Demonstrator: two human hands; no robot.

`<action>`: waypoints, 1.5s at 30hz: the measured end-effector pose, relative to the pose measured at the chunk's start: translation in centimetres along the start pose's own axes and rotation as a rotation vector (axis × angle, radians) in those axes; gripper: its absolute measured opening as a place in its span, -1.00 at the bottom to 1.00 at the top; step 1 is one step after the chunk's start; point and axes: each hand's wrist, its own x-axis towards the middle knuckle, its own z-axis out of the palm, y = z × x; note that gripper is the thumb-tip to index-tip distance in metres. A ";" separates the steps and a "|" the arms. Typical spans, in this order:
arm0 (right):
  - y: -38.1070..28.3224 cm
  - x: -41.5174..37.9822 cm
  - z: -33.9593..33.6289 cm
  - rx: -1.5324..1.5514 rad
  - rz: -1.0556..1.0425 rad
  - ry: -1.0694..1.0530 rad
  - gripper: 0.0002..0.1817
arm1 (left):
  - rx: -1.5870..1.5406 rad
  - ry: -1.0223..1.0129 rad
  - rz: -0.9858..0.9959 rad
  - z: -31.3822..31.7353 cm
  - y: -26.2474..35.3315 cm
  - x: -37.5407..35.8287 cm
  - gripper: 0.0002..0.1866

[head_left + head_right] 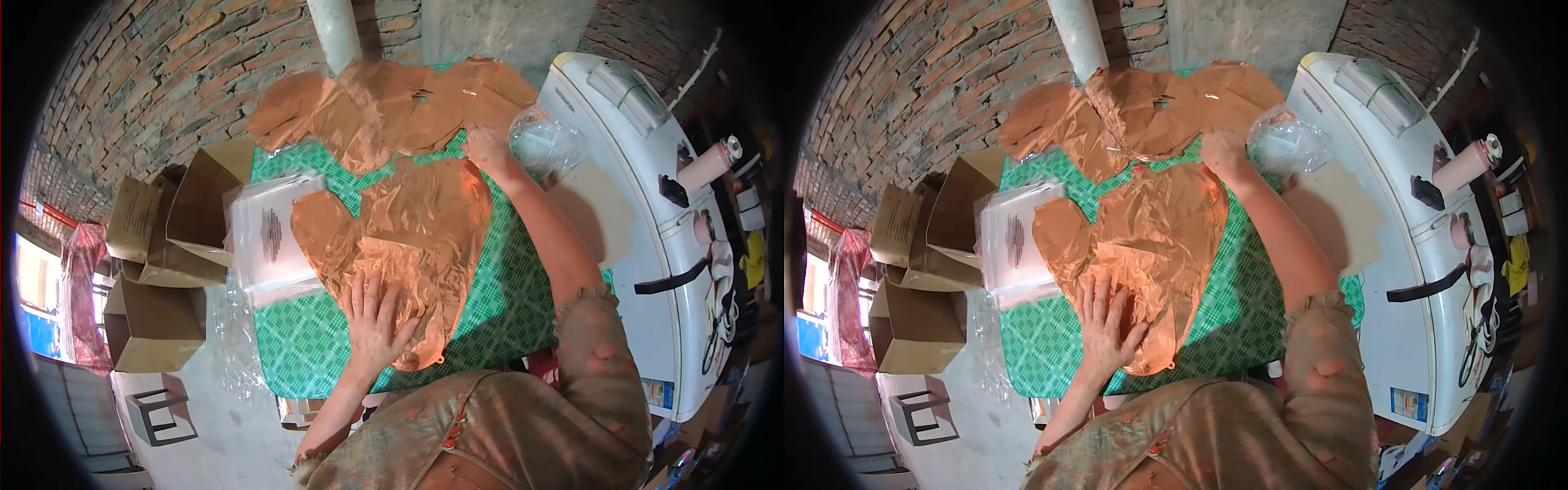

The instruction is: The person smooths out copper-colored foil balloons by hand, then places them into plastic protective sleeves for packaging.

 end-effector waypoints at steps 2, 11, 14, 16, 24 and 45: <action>0.4 0.5 1.8 -0.025 0.024 -0.048 -0.83 | -0.003 0.036 0.007 -0.2 0.0 0.2 -0.37; 1.1 2.2 2.9 -0.004 0.186 -0.022 -0.87 | -0.112 0.050 0.079 -1.8 -0.6 4.7 -0.54; 1.7 2.4 0.5 0.189 0.218 -0.045 -0.85 | -0.208 0.045 0.092 -2.5 -0.1 8.4 -0.60; 3.5 3.1 1.2 0.317 0.204 -0.076 -0.80 | -0.309 0.059 0.103 -2.3 -0.1 11.1 -0.63; 6.2 3.1 0.0 0.898 0.212 -0.261 -0.78 | -0.514 0.006 0.063 4.9 -1.5 21.3 -0.64; 5.8 2.5 0.4 0.893 -0.105 -0.038 -0.72 | -0.303 -0.026 -0.038 15.6 -0.9 34.5 -0.75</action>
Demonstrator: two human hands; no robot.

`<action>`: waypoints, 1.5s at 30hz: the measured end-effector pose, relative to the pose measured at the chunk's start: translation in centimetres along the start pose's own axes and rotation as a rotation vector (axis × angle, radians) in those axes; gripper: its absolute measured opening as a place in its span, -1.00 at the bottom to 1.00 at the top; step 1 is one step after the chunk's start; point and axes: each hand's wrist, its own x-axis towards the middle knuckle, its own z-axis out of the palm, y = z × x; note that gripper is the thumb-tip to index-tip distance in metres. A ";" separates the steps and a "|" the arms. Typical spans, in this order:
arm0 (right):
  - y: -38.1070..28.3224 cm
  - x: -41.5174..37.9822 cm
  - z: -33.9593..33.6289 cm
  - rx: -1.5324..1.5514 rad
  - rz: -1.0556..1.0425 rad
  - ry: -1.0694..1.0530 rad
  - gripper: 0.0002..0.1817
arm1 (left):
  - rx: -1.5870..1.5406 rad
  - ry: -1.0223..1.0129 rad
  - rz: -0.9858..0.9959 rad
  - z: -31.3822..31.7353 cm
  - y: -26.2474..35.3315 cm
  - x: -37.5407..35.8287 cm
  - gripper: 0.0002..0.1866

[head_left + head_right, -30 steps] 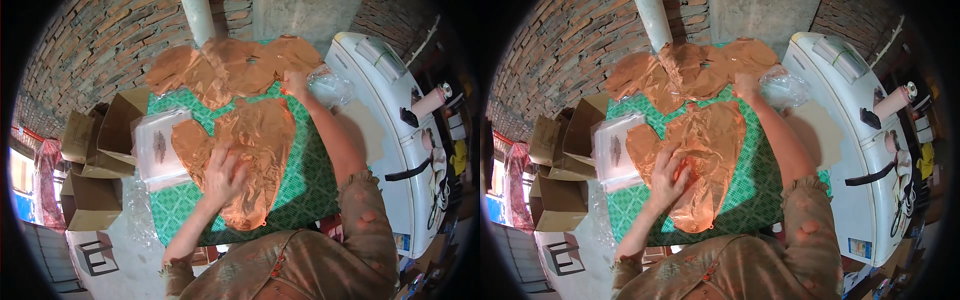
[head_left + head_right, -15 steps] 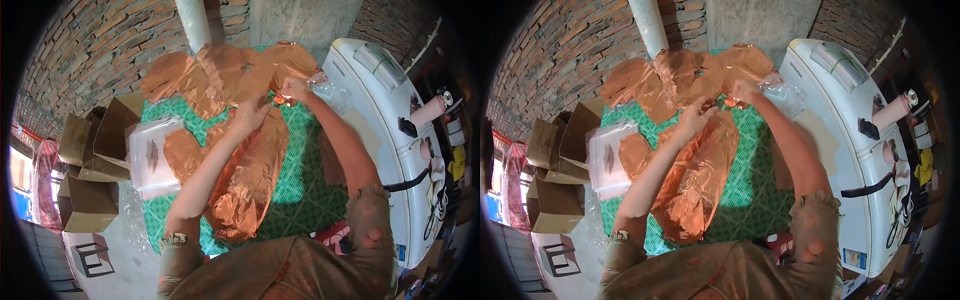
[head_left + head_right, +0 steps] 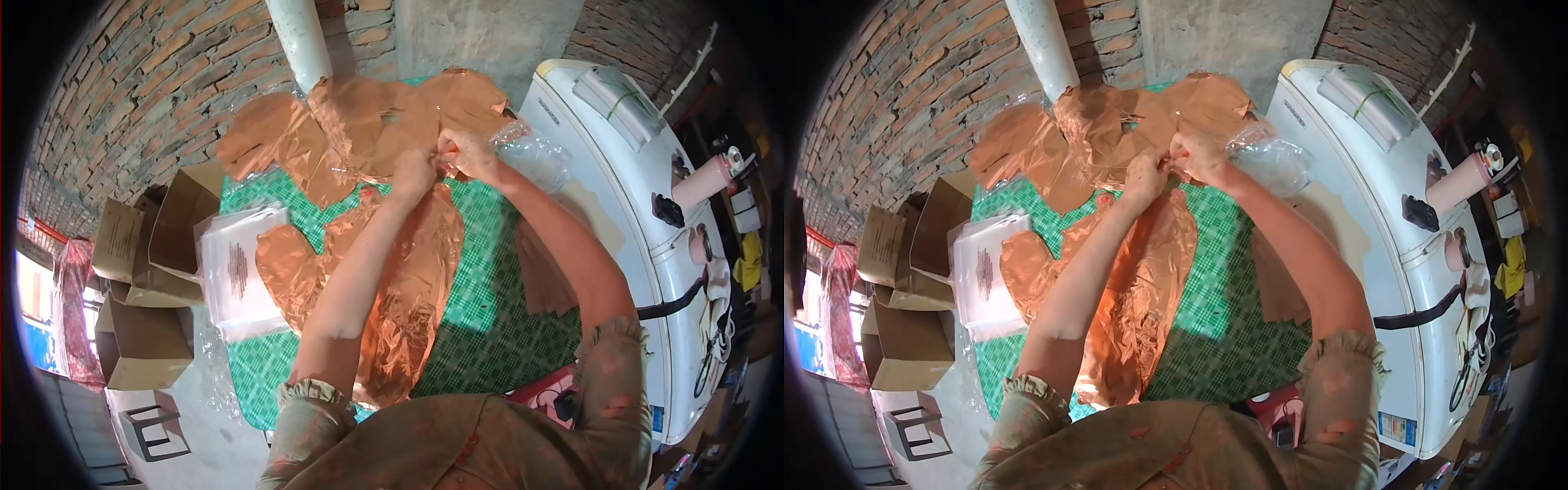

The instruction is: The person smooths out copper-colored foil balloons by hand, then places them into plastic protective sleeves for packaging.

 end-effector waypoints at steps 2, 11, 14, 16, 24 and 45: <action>-0.8 -0.1 -0.7 -0.079 0.013 0.007 -0.66 | -0.071 0.039 -0.050 0.2 -0.8 0.1 -0.81; 0.4 0.2 -0.7 -0.393 0.216 -0.170 -0.42 | -0.858 0.311 -0.486 -0.9 -5.1 2.0 -0.80; 0.1 2.3 -1.1 -0.605 0.259 -0.421 -0.39 | -1.034 0.288 -0.542 -3.2 -4.1 1.4 -0.84; 0.2 2.4 -0.6 -0.613 0.218 -0.369 -0.35 | -1.053 0.284 -0.457 -3.8 -4.1 1.3 -0.84; 4.3 3.5 0.7 -0.713 0.301 0.005 -0.41 | -1.187 0.281 -0.259 -9.0 -3.6 -0.1 -0.83; 4.2 6.0 -2.1 -0.663 0.343 -0.261 -0.13 | -1.361 0.389 0.066 -25.5 -0.6 -5.6 -0.88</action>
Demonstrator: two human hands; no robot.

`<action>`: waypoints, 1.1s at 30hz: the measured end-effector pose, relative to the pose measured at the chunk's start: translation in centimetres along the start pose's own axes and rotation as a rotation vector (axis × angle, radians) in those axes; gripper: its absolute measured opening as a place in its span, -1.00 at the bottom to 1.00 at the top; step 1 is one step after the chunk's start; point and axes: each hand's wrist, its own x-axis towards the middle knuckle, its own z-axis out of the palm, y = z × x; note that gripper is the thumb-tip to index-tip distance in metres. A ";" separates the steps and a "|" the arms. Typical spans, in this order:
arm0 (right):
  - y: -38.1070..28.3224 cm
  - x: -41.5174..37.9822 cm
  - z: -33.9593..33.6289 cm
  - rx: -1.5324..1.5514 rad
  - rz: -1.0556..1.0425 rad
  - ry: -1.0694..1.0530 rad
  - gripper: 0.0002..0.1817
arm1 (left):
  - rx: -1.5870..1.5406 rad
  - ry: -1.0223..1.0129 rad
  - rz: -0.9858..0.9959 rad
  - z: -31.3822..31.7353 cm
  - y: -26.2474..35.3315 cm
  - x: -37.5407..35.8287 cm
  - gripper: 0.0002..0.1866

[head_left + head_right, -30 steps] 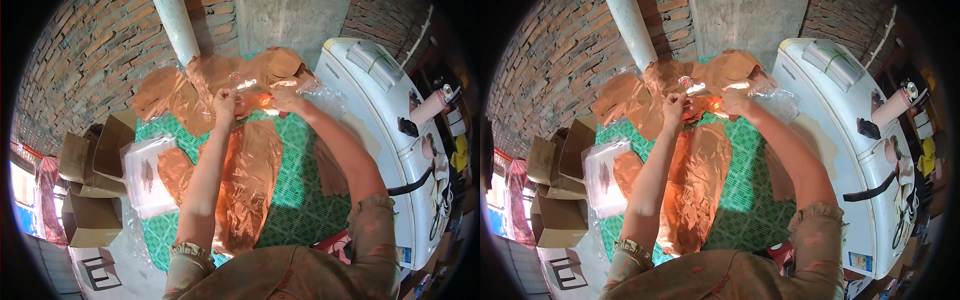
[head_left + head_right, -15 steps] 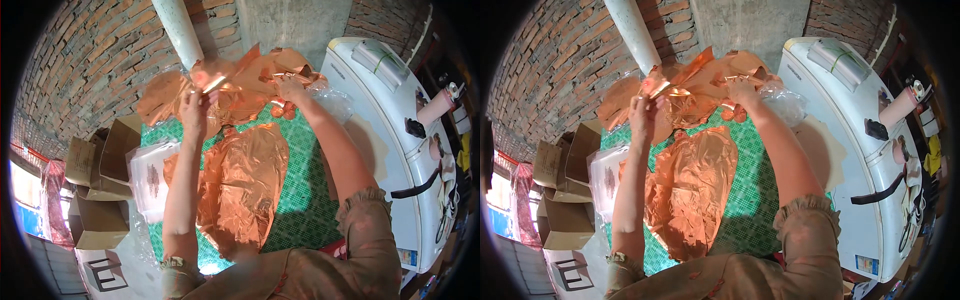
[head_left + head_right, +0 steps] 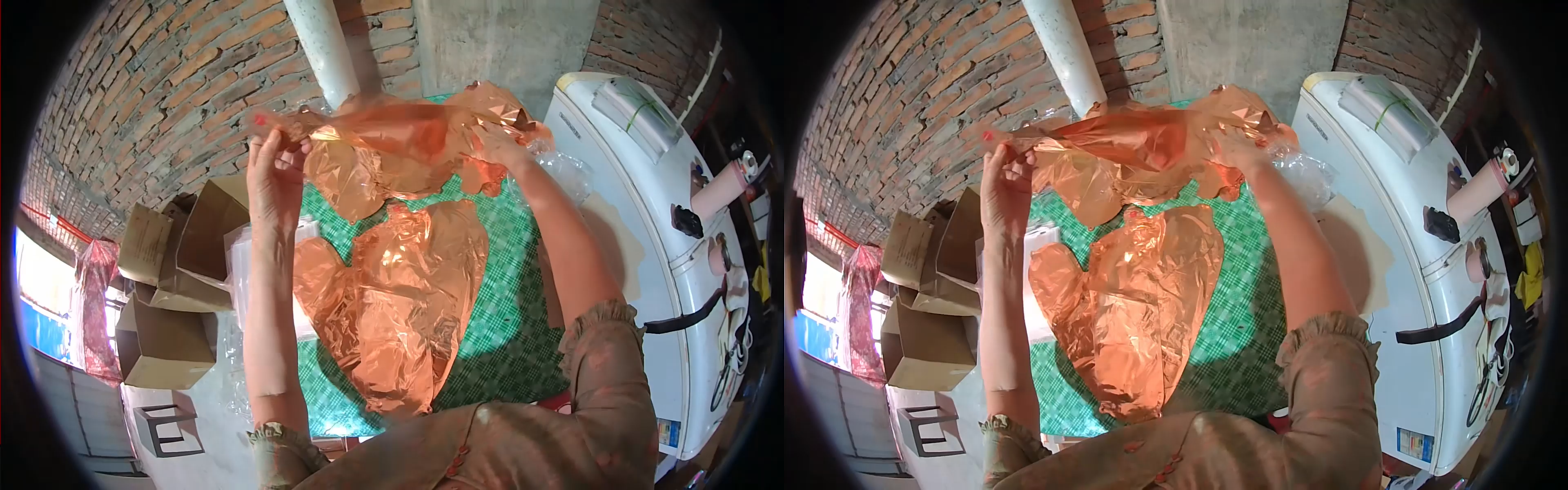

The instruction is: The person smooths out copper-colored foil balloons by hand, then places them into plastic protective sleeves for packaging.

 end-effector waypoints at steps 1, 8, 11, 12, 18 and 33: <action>0.3 0.3 0.5 0.020 0.029 0.024 -0.11 | 0.001 -0.012 -0.002 0.1 0.9 -0.1 -0.87; -3.1 0.1 -3.7 0.337 -0.301 0.071 -0.16 | 0.183 0.001 0.026 1.7 6.7 -2.6 -0.74; -9.5 -7.5 -9.8 0.946 -0.482 -0.102 -0.24 | 0.202 0.085 0.010 2.0 8.3 -4.1 -0.75; -9.9 -8.3 -10.4 1.010 -0.552 -0.167 -0.23 | 0.199 0.068 0.030 1.6 8.8 -4.4 -0.78; -13.9 -15.8 -12.8 1.032 -0.604 -0.145 -0.12 | 0.179 0.007 0.031 0.0 11.2 -6.6 -0.79; -14.3 -16.9 -11.3 0.785 -0.576 0.112 -0.84 | 0.189 -0.070 -0.215 -0.1 18.6 -18.8 -0.24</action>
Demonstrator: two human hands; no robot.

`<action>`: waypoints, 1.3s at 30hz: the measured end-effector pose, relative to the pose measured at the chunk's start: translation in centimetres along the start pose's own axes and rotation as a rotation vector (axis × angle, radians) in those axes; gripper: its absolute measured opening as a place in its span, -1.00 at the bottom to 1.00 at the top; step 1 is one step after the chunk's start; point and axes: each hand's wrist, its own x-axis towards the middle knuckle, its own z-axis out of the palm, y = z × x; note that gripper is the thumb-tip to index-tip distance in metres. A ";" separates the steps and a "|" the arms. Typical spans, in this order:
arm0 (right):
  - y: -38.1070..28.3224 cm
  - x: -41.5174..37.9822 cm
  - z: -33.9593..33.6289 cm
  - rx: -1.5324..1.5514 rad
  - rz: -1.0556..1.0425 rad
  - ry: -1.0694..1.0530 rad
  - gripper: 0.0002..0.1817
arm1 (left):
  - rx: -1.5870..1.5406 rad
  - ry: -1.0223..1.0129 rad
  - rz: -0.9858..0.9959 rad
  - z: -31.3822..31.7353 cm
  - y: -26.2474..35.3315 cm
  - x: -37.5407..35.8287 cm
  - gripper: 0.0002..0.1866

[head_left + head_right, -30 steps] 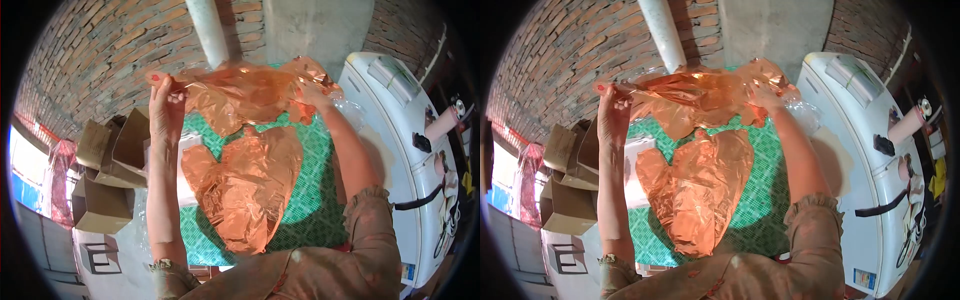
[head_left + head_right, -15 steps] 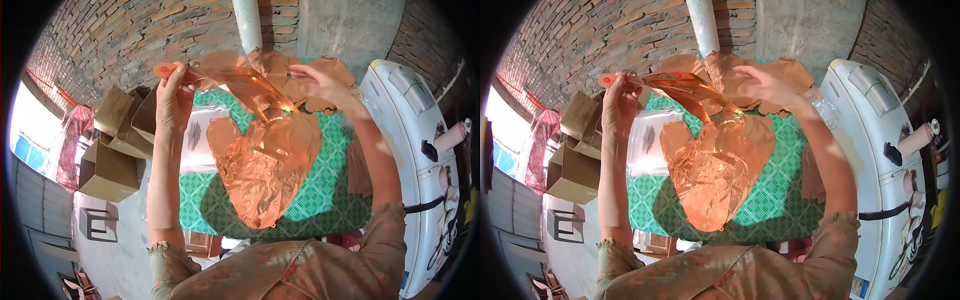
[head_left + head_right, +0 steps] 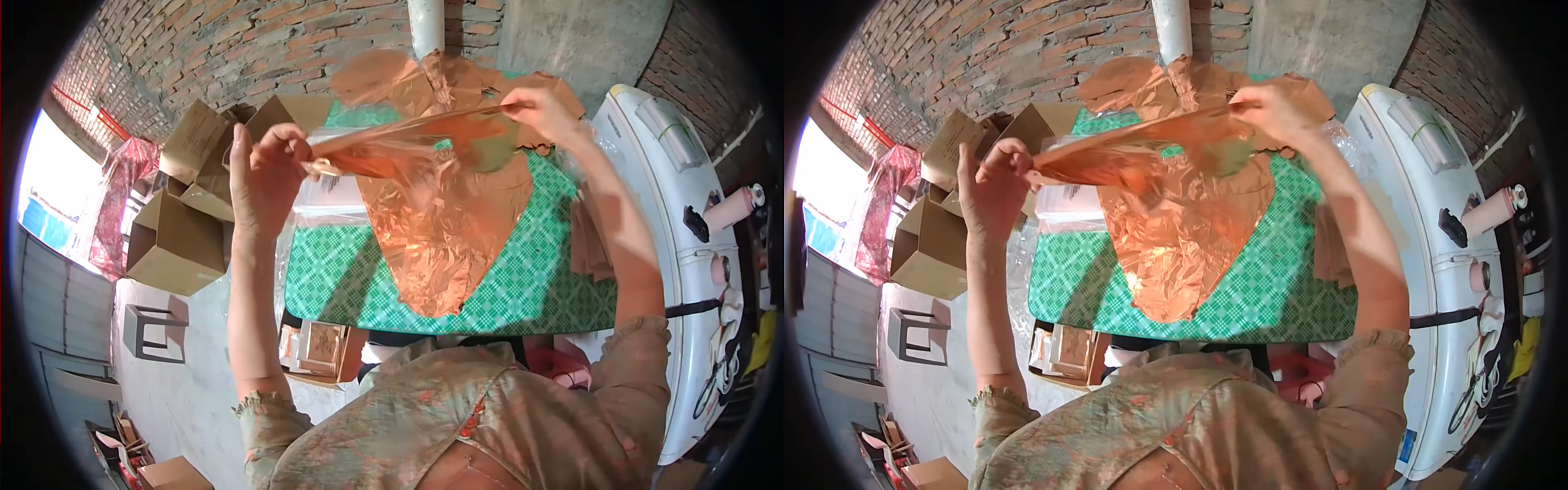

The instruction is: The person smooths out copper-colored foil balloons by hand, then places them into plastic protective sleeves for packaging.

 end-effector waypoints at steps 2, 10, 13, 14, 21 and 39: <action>-1.8 -0.3 -2.2 0.119 0.024 -0.040 -0.83 | -0.003 0.023 -0.118 -0.8 -0.7 -1.8 -0.27; -6.2 -1.5 -3.0 0.207 0.113 -0.043 -0.72 | 0.384 0.024 -0.449 -2.3 -5.8 -6.5 -0.24; -7.2 -1.7 -1.8 0.090 0.057 -0.022 -0.71 | 0.611 0.040 -0.598 -0.3 -7.2 -7.3 -0.56; -7.4 -1.7 -1.3 0.051 0.019 -0.003 -0.71 | 0.653 0.030 -0.701 0.4 -7.3 -7.5 -0.63; -7.9 -2.2 -0.2 -0.314 -0.018 0.093 -0.70 | 0.758 0.048 -0.446 -0.7 -10.5 -10.7 -0.77; 5.3 -1.8 6.5 -0.398 0.078 -0.013 -0.71 | 0.295 0.327 -0.743 8.1 -14.0 -18.6 -0.65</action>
